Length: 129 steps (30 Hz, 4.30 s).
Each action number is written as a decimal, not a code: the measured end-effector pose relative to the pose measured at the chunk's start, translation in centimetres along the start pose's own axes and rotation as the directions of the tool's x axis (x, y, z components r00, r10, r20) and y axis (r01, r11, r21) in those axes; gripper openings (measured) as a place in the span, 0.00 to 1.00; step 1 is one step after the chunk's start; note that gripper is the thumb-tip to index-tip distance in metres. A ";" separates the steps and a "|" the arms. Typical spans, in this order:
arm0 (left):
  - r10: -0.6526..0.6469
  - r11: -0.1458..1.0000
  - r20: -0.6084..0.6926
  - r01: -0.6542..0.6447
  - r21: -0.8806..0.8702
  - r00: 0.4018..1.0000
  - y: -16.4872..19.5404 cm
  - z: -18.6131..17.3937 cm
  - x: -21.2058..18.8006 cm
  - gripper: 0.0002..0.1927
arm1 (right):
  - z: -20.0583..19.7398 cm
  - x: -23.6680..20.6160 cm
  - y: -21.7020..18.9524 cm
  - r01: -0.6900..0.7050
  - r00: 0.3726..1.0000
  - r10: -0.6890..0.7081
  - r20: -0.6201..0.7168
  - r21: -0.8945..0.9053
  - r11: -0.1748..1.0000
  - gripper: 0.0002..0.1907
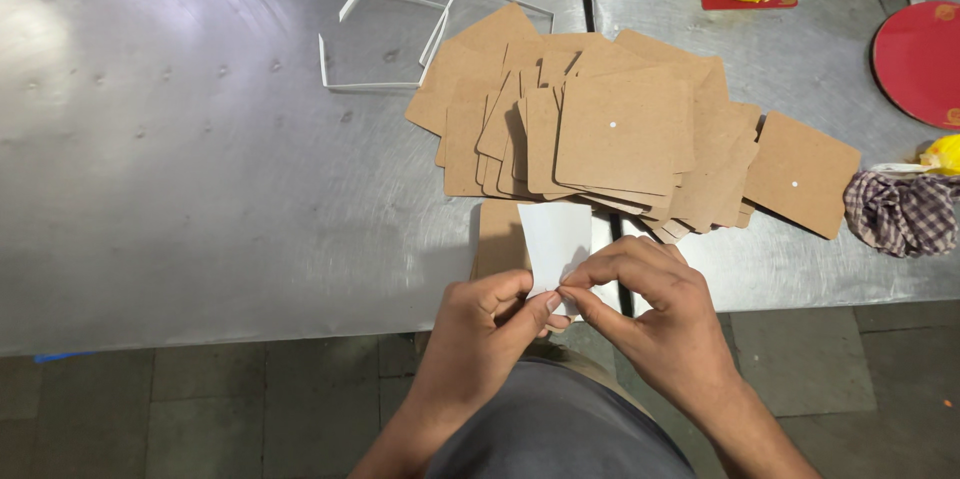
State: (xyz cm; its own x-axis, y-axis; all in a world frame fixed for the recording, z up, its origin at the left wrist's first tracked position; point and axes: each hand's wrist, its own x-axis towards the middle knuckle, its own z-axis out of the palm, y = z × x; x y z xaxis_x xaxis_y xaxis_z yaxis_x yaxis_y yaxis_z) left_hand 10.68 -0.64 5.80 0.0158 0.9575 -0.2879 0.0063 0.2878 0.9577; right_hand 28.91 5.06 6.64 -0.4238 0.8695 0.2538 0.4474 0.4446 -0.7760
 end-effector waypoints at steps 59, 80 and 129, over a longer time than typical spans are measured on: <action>0.011 1.000 -0.343 -0.016 -0.010 0.939 -5.0 -6.3 0.1 0.13 | 2.5 5.7 15.0 0.062 0.997 -0.074 -0.034 -0.278 0.959 0.19; 0.135 0.983 -0.154 -0.113 0.141 0.979 -0.7 -2.0 0.5 0.08 | 3.1 3.2 0.7 0.016 0.990 -0.032 0.137 0.123 0.992 0.07; 0.010 0.996 -0.493 -0.054 -0.076 0.870 -5.7 -10.7 -1.5 0.11 | 0.2 6.4 12.8 0.227 0.909 -0.356 -0.215 -0.460 0.859 0.21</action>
State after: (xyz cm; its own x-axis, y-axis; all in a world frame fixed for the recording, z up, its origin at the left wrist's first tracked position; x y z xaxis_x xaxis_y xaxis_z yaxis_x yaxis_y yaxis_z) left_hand -0.04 -3.49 0.81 -0.4791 0.8442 -0.2405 -0.0709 0.2359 0.9692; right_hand 31.76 16.28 -1.83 -0.3751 0.6790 0.6311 0.6498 0.6782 -0.3433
